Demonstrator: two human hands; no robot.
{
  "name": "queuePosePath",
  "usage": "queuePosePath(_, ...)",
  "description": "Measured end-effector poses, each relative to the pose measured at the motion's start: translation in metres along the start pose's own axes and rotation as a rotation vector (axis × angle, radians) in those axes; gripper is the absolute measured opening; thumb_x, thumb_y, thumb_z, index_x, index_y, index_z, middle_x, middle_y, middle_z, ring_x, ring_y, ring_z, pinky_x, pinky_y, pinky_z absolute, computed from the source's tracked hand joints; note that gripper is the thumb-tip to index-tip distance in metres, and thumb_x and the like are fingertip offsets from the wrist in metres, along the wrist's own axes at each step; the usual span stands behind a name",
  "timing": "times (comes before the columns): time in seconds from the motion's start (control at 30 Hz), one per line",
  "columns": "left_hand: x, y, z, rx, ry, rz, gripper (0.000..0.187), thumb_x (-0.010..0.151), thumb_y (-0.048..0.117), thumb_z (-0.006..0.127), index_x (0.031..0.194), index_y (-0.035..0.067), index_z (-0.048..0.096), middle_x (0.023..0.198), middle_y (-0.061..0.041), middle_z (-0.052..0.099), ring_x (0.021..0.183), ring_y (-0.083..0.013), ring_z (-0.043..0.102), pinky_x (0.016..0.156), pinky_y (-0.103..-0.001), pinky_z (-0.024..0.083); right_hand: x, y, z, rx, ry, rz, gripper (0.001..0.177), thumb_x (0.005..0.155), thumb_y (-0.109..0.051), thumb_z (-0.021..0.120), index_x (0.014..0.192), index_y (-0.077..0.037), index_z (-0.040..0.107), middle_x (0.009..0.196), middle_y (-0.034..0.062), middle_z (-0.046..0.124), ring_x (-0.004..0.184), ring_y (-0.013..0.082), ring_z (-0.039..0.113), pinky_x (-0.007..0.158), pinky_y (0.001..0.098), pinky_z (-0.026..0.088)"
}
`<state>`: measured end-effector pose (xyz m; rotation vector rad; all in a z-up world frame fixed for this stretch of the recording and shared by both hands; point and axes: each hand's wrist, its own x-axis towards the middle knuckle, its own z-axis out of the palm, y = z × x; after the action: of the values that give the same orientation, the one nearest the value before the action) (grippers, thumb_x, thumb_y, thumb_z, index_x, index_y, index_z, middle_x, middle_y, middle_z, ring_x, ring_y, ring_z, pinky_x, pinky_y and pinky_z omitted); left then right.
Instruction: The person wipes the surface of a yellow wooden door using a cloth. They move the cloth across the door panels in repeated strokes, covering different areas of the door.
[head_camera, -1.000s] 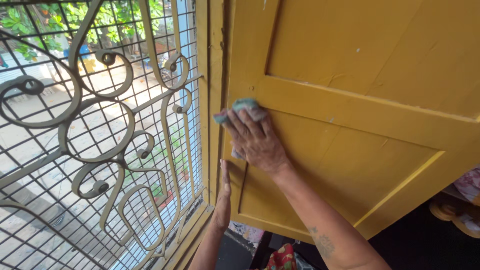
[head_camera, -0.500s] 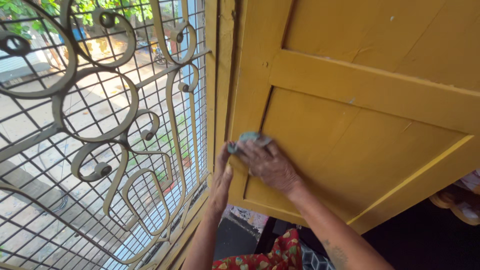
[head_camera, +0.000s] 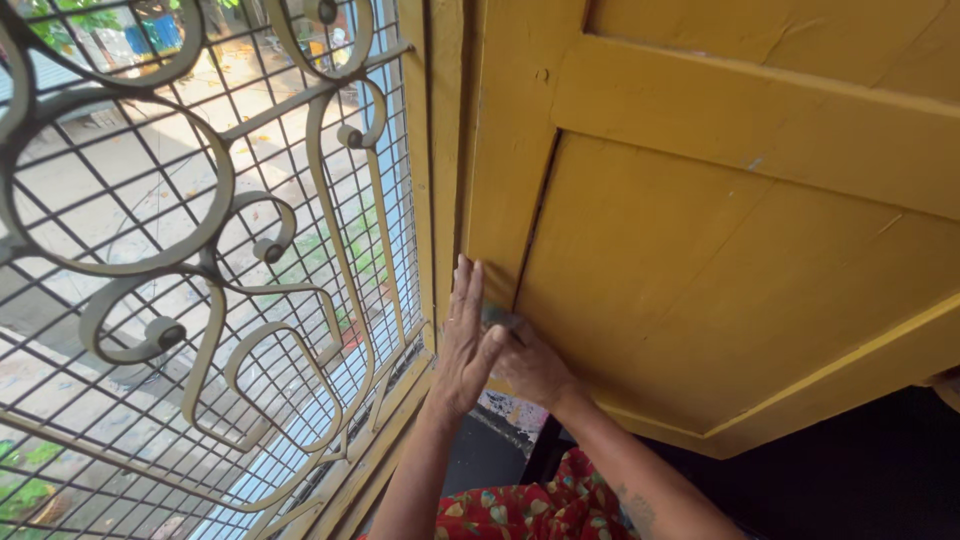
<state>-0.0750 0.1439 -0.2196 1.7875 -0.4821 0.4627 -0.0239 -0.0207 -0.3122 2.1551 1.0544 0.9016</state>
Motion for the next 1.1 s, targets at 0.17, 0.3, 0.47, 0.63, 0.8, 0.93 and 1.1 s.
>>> queuePosePath(0.17,-0.002,-0.008,0.010,0.087,-0.038,0.004,0.098,0.095,0.078,0.035,0.166,0.013,0.018,0.176,-0.015,-0.005,0.163,-0.0342,-0.003,0.130,-0.052,0.008,-0.044,-0.040,0.033,0.457,-0.044,0.013,0.035,0.085,-0.015,0.066,0.120,-0.015,0.071,0.129,0.0018,0.063,0.137,0.0242,0.047,0.122,0.0428,0.031)
queuePosePath(0.3,-0.004,-0.009,0.009,0.046,-0.041,0.009,0.096,0.095,0.076,0.034,0.166,0.013,0.017,0.176,-0.015,-0.006,0.163,-0.0336,-0.005,0.129,-0.052,0.008,-0.079,-0.041,0.028,0.637,0.026,0.045,0.038,0.092,-0.020,0.065,0.129,-0.013,0.072,0.137,-0.0024,0.062,0.132,0.0217,0.048,0.119,0.0357,0.037)
queuePosePath(0.47,-0.003,-0.010,0.010,0.026,-0.036,0.030,0.091,0.098,0.072,0.034,0.165,0.013,0.019,0.175,-0.015,-0.007,0.163,-0.0345,-0.006,0.129,-0.052,0.007,-0.095,0.007,-0.004,0.406,-0.038,-0.056,0.049,0.098,-0.017,0.057,0.144,-0.033,0.059,0.151,-0.0056,0.053,0.146,0.0200,0.042,0.124,0.0345,0.031)
queuePosePath(0.63,-0.008,-0.011,0.013,0.035,-0.023,0.033,0.087,0.099,0.068,0.038,0.165,0.014,0.023,0.175,-0.016,-0.007,0.162,-0.0384,-0.006,0.128,-0.053,0.007,-0.083,0.084,-0.057,-0.270,0.007,0.030,0.056,0.108,-0.033,0.036,0.163,-0.025,0.032,0.166,0.0060,0.034,0.156,0.0244,0.019,0.125,0.0492,0.015)
queuePosePath(0.8,-0.010,-0.009,0.018,0.159,-0.022,0.057,0.089,0.096,0.069,0.042,0.165,0.016,0.025,0.174,-0.017,-0.008,0.161,-0.0398,-0.004,0.128,-0.054,0.008,-0.077,0.176,-0.087,-0.266,0.154,0.461,0.064,0.113,-0.060,0.028,0.171,-0.033,0.021,0.175,0.0102,0.009,0.160,0.0360,0.007,0.128,0.0628,0.005)
queuePosePath(0.93,-0.012,-0.011,0.019,0.226,-0.025,0.033,0.092,0.092,0.070,0.047,0.164,0.018,0.025,0.174,-0.016,-0.008,0.160,-0.0388,-0.001,0.127,-0.054,0.009,-0.117,0.199,-0.083,-0.285,0.168,0.800,0.062,0.114,-0.060,0.026,0.168,-0.032,0.018,0.175,0.0119,0.006,0.160,0.0388,0.004,0.128,0.0651,0.006)
queuePosePath(1.1,-0.010,-0.018,0.013,0.181,-0.028,0.075,0.096,0.091,0.071,0.052,0.165,0.018,0.023,0.175,-0.015,-0.003,0.162,-0.0359,0.003,0.128,-0.055,0.013,-0.173,0.144,-0.039,-0.224,0.209,1.140,0.068,0.112,-0.056,0.016,0.170,-0.024,0.002,0.173,0.0218,-0.005,0.160,0.0469,-0.002,0.129,0.0702,0.005)
